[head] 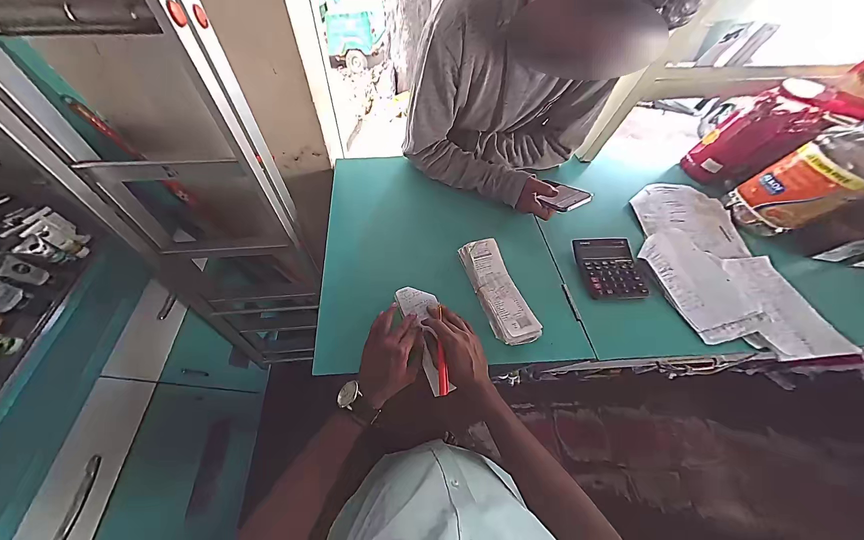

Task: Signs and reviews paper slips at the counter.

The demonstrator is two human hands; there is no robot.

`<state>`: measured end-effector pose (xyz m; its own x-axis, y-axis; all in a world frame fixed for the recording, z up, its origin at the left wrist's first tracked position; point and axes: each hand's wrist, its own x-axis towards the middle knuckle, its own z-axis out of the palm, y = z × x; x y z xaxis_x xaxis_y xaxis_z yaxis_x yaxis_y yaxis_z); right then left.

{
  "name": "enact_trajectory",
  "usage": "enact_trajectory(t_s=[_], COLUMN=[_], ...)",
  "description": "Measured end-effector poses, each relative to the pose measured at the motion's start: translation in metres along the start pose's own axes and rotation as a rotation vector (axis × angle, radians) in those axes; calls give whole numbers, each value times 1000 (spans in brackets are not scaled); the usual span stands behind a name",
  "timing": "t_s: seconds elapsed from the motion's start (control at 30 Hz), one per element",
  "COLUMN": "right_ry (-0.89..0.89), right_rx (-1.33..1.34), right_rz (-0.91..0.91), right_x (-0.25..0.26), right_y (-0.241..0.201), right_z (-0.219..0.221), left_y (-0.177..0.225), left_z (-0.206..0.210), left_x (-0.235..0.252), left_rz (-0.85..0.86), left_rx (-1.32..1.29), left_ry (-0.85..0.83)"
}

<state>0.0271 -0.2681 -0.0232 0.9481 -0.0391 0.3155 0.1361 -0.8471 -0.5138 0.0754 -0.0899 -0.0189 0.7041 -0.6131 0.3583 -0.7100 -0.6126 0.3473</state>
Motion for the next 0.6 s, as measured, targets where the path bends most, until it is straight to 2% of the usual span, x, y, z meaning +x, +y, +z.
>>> enact_trajectory(t_s=[0.13, 0.33, 0.6], right_ry=[-19, -12, -12], right_rx=[0, -21, -27], right_rz=[8, 5, 20], right_x=[2, 1, 1], right_y=[0, -1, -1], right_z=[0, -1, 1], left_y=[-4, 0, -1], left_z=[1, 2, 3], left_x=[1, 1, 0], left_rz=[3, -51, -38], left_rx=[59, 119, 128], left_ry=[-61, -49, -52])
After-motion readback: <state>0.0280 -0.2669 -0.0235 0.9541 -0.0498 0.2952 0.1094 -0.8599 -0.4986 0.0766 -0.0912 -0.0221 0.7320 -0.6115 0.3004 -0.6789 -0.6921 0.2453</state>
